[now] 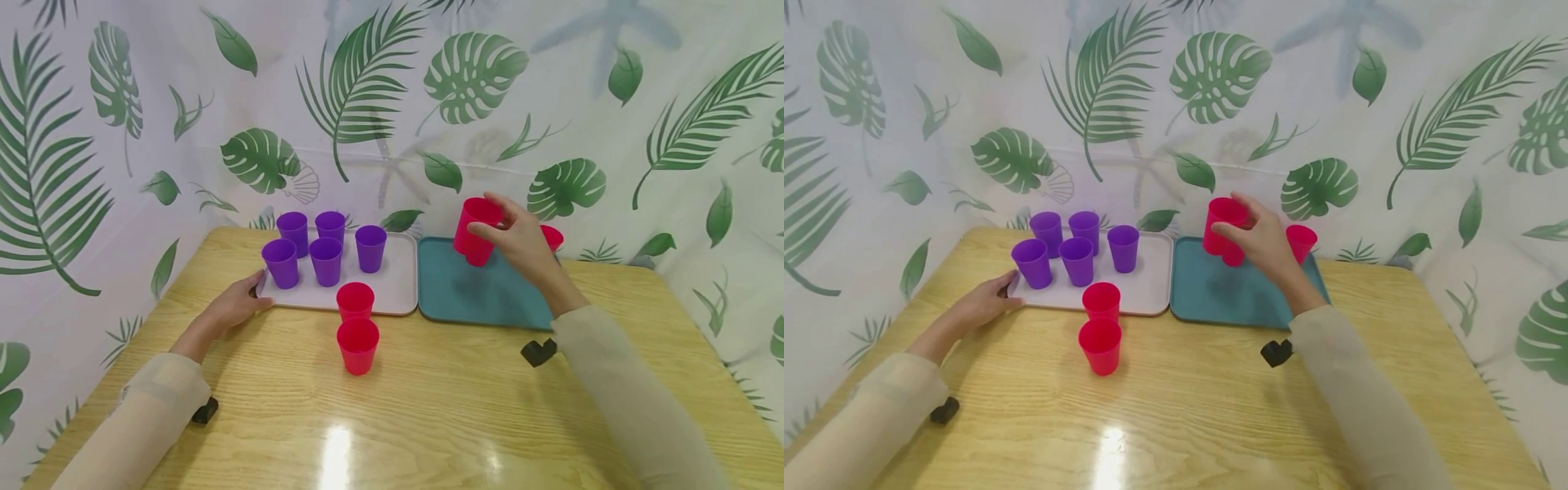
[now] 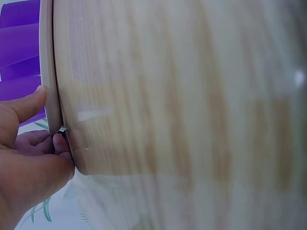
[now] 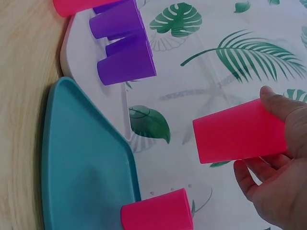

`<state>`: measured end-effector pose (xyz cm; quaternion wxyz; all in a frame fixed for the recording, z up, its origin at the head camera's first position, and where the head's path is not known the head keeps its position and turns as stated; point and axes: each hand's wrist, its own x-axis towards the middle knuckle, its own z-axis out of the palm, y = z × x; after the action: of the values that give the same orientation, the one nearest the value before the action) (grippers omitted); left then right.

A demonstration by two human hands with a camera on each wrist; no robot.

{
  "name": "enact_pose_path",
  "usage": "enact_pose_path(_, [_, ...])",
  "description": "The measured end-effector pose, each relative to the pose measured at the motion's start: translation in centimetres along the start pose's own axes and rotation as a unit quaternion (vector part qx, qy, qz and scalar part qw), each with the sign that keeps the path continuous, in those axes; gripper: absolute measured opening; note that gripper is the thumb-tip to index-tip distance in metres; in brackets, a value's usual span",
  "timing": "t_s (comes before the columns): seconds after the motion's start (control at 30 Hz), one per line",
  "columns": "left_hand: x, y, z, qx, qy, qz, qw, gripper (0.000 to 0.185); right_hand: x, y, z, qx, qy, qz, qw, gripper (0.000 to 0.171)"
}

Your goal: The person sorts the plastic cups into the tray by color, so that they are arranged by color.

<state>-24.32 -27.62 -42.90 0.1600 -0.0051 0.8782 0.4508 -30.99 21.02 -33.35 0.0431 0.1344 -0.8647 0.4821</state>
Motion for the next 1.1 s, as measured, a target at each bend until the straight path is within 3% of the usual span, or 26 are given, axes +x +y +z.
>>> enact_pose_path(0.5, [0.1,-0.1,-0.2,0.001,0.002,-0.008,1.0000,0.079,3.3,3.8,4.1,0.003,0.013,0.003,1.000,0.078])
enact_pose_path(0.8, [0.0,0.0,-0.1,0.004,0.003,-0.002,1.0000,0.078,4.1,5.5,7.0,-0.030,0.012,0.009,0.999,0.077])
enact_pose_path(1.1, [0.1,0.0,0.0,0.008,0.003,-0.001,1.0000,0.078,4.3,6.6,8.3,-0.031,0.030,0.012,0.999,0.077])
